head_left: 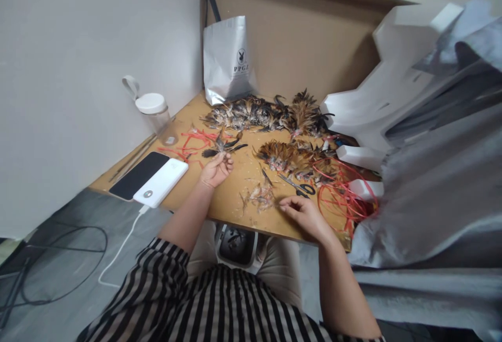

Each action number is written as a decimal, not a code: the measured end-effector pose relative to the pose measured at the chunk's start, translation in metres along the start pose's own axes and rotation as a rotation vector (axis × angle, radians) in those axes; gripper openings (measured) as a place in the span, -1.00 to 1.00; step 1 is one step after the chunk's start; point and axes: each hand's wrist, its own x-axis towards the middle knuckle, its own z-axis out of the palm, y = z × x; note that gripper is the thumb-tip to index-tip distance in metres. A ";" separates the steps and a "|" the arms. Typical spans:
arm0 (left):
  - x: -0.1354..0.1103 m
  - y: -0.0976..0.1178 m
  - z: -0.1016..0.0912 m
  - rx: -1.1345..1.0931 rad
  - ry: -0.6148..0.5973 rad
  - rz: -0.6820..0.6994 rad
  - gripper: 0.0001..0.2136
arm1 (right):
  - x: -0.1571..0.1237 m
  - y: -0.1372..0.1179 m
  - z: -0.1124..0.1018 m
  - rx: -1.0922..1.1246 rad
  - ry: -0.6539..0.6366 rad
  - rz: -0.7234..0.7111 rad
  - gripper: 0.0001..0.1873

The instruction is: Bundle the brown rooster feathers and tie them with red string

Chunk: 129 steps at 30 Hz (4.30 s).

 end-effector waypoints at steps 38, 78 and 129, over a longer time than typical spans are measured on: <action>0.012 -0.013 -0.008 0.081 -0.039 -0.001 -0.87 | 0.130 -0.060 0.088 1.114 0.184 0.197 -0.76; 0.013 -0.019 -0.002 0.356 0.060 -0.058 -0.89 | 0.141 -0.045 0.093 0.827 0.234 0.064 -0.73; 0.020 -0.005 -0.008 0.316 0.436 0.429 -0.85 | 0.222 -0.073 0.096 -0.308 0.128 -0.284 -0.84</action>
